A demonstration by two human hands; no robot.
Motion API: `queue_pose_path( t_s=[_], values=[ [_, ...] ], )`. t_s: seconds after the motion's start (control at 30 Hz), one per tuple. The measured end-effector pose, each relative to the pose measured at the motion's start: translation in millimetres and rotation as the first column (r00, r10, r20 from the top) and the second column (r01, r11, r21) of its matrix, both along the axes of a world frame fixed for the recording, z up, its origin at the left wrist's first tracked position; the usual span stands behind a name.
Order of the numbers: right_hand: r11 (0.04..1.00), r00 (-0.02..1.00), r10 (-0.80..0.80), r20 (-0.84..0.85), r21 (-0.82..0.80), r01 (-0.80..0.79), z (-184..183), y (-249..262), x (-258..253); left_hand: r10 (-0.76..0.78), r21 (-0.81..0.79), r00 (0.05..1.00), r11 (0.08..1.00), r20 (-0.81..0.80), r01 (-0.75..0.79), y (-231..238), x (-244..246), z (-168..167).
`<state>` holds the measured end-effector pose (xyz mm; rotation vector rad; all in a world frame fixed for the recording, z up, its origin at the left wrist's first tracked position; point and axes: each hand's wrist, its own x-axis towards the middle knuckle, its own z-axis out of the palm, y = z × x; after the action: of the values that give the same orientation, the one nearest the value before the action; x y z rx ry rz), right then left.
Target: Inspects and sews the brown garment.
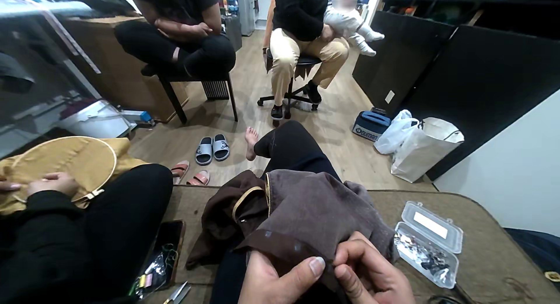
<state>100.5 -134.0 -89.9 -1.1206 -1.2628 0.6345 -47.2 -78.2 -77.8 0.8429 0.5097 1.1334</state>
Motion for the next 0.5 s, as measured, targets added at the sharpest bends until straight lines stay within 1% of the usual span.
queue_pose_path(
  t_s=[0.17,0.33,0.5],
  values=[
    [0.999,0.999,0.024,-0.043,-0.031,-0.025,3.7,-2.7,0.4,0.021,0.047,0.998,0.999,-0.056,-0.019,-1.7,-1.2,2.2],
    [0.993,0.981,0.083,-0.173,-0.066,-0.095,6.0,-4.0,0.1,0.012,0.097,0.996,0.995,-0.092,-0.003,-3.0,-2.9,3.5],
    [0.979,0.930,0.141,-0.338,-0.093,-0.182,8.8,-4.2,-0.5,0.025,0.115,0.995,0.993,-0.100,-0.013,-6.4,-1.8,3.7]
  ],
)
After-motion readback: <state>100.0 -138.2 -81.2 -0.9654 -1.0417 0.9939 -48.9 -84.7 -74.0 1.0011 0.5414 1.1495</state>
